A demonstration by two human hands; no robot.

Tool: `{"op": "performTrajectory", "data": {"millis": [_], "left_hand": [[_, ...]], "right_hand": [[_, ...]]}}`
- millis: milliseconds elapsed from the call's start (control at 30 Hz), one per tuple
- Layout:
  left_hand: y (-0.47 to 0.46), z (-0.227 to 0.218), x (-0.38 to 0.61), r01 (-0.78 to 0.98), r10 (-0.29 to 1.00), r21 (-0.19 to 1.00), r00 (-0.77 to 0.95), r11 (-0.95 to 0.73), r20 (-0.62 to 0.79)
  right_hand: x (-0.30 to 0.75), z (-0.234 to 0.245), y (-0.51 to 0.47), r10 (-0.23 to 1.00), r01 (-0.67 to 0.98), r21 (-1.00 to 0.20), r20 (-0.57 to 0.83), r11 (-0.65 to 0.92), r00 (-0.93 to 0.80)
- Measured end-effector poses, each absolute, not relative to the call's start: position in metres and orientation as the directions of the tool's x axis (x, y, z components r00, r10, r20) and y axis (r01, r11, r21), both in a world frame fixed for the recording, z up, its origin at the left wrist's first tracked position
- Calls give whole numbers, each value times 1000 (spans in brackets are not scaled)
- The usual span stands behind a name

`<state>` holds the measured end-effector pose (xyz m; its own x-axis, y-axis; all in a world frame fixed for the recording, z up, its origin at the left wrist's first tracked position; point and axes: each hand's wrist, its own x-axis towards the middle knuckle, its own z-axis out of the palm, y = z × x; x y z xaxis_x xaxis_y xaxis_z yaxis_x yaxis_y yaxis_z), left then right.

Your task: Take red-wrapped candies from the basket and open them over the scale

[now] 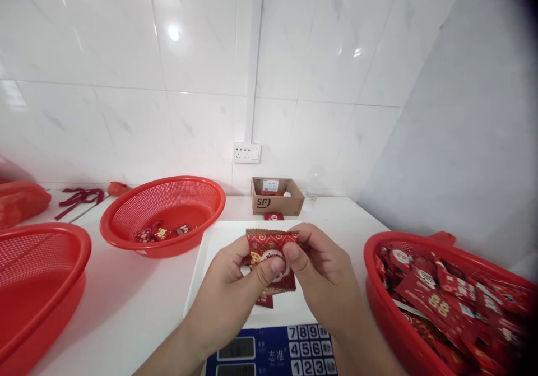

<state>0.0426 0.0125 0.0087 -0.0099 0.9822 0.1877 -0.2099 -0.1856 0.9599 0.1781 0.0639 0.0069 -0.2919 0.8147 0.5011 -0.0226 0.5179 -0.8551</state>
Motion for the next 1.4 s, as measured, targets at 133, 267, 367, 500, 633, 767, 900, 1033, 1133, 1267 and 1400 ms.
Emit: {"op": "performTrajectory", "data": {"millis": [133, 267, 367, 500, 633, 767, 900, 1033, 1133, 1267, 1400], "left_hand": [[13, 10, 42, -255, 950, 916, -105, -311, 294], [13, 9, 44, -308, 954, 904, -135, -297, 268], [13, 8, 45, -290, 958, 914, -131, -285, 257], [12, 7, 46, -158, 949, 936, -70, -315, 308], [12, 5, 46, -77, 953, 950, 6, -302, 304], [12, 3, 46, -63, 949, 947, 16, -314, 315], [11, 3, 46, -43, 932, 931, -21, -362, 361], [10, 6, 45, -60, 915, 914, -63, -402, 399], [11, 6, 44, -102, 926, 920, -58, -378, 374], [12, 3, 46, -203, 938, 916, -61, -346, 341], [12, 1, 47, -205, 922, 899, -68, -387, 381]], "right_hand": [[176, 7, 65, 790, 44, -847, 473, 529, -390], [175, 7, 64, 753, 97, -824, 455, 559, -476], [175, 6, 62, 750, 130, -779, 524, 614, -404], [176, 4, 61, 767, 117, -773, 575, 623, -285], [175, 4, 60, 784, 87, -795, 564, 601, -259], [173, 5, 58, 783, 64, -796, 573, 602, -243], [174, 3, 61, 784, -27, -830, 537, 557, -310], [175, 3, 64, 741, -115, -850, 508, 514, -440], [175, 4, 63, 723, -109, -852, 496, 512, -481], [175, 4, 61, 707, -49, -801, 553, 596, -440], [174, 3, 61, 681, 7, -744, 608, 668, -407]]}}
